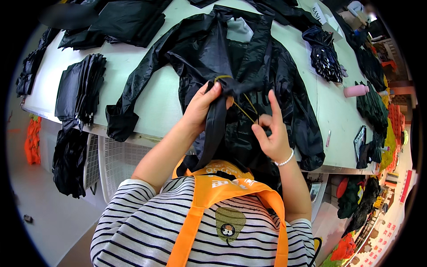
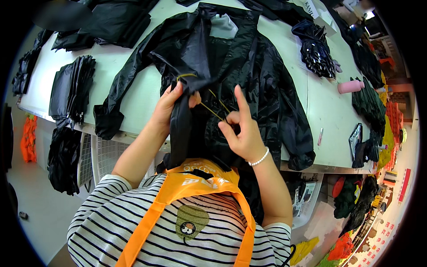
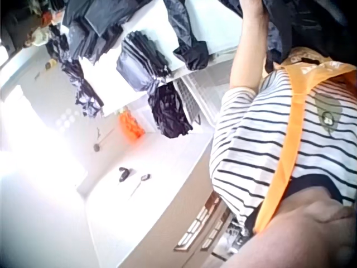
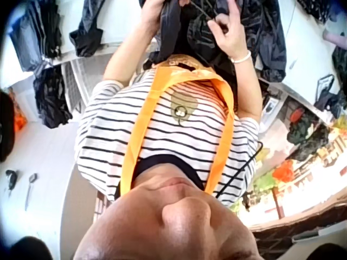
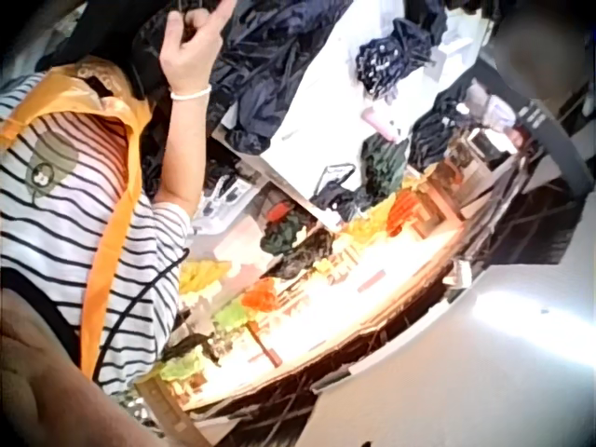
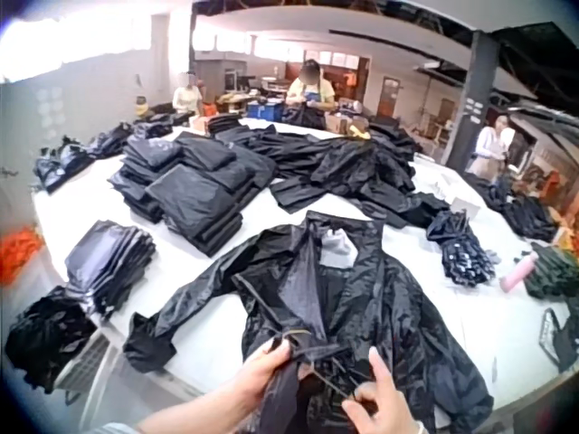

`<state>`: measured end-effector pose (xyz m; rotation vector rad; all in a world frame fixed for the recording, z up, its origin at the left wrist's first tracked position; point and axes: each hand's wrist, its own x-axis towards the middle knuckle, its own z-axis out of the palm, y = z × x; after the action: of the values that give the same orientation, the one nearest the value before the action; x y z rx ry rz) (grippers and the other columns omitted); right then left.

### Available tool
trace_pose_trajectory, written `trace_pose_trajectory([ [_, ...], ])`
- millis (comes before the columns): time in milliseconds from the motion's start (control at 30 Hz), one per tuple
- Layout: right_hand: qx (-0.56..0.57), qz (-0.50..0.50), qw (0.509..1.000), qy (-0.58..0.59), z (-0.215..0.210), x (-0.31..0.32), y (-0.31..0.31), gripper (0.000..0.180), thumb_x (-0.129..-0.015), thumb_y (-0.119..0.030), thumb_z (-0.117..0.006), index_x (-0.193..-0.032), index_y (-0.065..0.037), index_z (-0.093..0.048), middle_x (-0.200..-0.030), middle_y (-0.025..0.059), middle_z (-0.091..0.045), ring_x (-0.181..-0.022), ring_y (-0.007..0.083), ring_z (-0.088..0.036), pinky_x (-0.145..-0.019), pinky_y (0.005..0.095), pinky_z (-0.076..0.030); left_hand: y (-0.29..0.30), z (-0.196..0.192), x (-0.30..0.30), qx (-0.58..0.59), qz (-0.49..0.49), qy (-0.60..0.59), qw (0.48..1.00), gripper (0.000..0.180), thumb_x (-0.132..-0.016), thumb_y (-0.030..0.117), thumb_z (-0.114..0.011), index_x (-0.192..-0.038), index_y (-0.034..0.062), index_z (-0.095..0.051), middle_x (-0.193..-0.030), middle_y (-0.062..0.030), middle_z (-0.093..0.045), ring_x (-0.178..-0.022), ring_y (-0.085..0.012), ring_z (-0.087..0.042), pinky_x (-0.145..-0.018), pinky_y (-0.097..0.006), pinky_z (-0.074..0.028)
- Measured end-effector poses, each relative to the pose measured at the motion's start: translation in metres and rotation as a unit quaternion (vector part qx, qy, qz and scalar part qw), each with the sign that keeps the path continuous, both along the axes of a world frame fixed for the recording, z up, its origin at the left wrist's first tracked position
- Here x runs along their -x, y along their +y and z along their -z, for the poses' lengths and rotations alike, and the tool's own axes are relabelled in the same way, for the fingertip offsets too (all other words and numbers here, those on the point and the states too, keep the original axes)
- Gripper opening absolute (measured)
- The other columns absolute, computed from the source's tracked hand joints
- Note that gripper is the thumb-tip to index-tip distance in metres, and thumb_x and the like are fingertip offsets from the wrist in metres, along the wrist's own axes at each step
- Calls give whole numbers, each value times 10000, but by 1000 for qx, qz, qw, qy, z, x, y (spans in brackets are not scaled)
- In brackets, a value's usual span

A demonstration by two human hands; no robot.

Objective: The person lays a black jacket on a table and uses scissors to trim loose threads and excess fabric from the seams and edges. The person then uses a small white object to wipe the surface of the jacket and continues trimming other areas.

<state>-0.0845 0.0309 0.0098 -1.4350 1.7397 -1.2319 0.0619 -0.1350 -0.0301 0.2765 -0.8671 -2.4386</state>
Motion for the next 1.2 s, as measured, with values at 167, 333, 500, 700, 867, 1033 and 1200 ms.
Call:
trace_pose_trajectory([
  [167, 151, 8, 810, -566, -15, -20, 6, 643, -891, -61, -467, -1450, -82, -149, -702, 48, -484, -529, 85, -399, -505, 201, -348, 5, 9, 11, -167, -46, 9, 985, 377, -916, 281, -555, -1199, 39, -499, -887, -50, -614, -728, -121, -590, -693, -236, -490],
  [333, 212, 36, 552, -806, 15, -12, -1, 538, -849, 60, -355, -1378, -29, -317, -881, 83, -527, -612, 114, -466, -560, 210, -417, 21, 0, 12, -201, 33, 117, 972, 484, -893, 293, -581, -1275, 26, -452, -953, -65, -622, -791, -157, -615, -759, -272, -511],
  [500, 268, 46, 429, -862, 20, -3, 1, 535, -825, 136, -414, -1340, -3, -371, -1022, 123, -557, -806, 163, -586, -718, 248, -569, 18, 27, 8, -275, 44, 80, 957, 340, -887, 305, -588, -1095, 40, -538, -919, -82, -632, -785, -179, -622, -744, -291, -517],
  [700, 290, 135, 761, -565, 14, 1, -16, 800, -852, -20, -601, -1454, -106, -82, -1243, 156, -521, -953, 177, -602, -693, 219, -560, 46, 12, 17, -146, -18, -33, 989, 182, -904, 168, -565, -1054, 66, -575, -953, -45, -633, -838, -138, -613, -757, -264, -500],
  [867, 203, 119, 883, -405, -1, -13, -26, 1008, -798, -149, -703, -1450, -129, 65, -1264, 210, -506, -1122, 288, -542, -905, 368, -486, 47, 1, 17, -77, -83, -86, 990, 205, -898, 146, -579, -1087, 67, -566, -972, -16, -625, -866, -114, -603, -783, -254, -493],
  [1033, 204, 110, 938, -258, 0, -21, -32, 1206, -661, -70, -810, -1446, -124, 104, -1268, 222, -501, -1147, 271, -527, -971, 381, -425, 41, -2, 24, -76, -87, -128, 985, 146, -892, 131, -585, -1006, 41, -594, -945, -7, -619, -826, -105, -593, -755, -233, -476],
  [1200, 91, 125, 979, -133, -6, -17, -36, 1198, -647, -17, -796, -1452, -106, 86, -1148, 185, -594, -1049, 220, -583, -935, 324, -439, 40, 11, 26, 426, -155, -101, 886, 227, -695, -63, -634, -917, -26, -612, -874, -79, -603, -849, -203, -594, -792, -278, -464],
])
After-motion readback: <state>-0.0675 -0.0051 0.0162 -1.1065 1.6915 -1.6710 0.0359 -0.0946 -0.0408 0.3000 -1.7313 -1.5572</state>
